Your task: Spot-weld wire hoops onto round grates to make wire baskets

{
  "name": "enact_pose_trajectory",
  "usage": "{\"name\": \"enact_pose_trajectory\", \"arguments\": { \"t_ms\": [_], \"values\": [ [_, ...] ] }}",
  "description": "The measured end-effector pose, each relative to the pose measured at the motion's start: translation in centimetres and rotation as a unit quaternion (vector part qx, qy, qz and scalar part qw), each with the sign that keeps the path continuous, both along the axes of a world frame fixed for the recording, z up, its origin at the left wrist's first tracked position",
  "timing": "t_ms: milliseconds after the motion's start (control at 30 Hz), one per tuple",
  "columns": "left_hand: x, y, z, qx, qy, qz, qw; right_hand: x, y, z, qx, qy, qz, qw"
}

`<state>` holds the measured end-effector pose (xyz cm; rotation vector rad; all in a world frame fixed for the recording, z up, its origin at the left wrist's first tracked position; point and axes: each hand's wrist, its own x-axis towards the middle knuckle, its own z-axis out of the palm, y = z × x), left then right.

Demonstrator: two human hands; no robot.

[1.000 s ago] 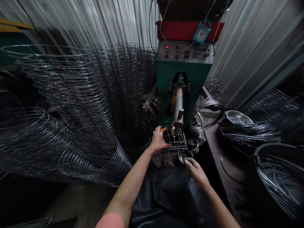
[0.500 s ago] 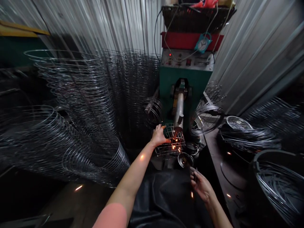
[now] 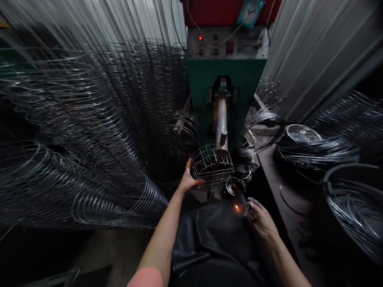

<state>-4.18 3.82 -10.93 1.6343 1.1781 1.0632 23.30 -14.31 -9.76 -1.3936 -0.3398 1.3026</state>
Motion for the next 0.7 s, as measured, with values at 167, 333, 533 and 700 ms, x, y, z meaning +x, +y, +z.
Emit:
{"name": "enact_pose_trajectory", "arguments": {
  "t_ms": [167,333,533,700],
  "values": [
    [-0.3,-0.8,0.0,-0.014,-0.097,0.008,0.995,0.0,-2.2,-2.7,0.063,-0.338,0.084,0.935],
    [-1.8,-3.5,2.7,0.053,0.007,-0.030,0.998,-0.6,-2.5,1.3,0.077,-0.355,0.200,0.910],
    [-0.1,-6.7,7.5,0.113,0.240,-0.131,0.955,-3.3,0.4,12.1,0.129,-0.310,0.454,0.825],
    [2.5,-8.0,9.9,0.155,0.327,-0.177,0.915,-5.5,4.3,12.1,0.146,-0.451,0.464,0.748]
  ]
}}
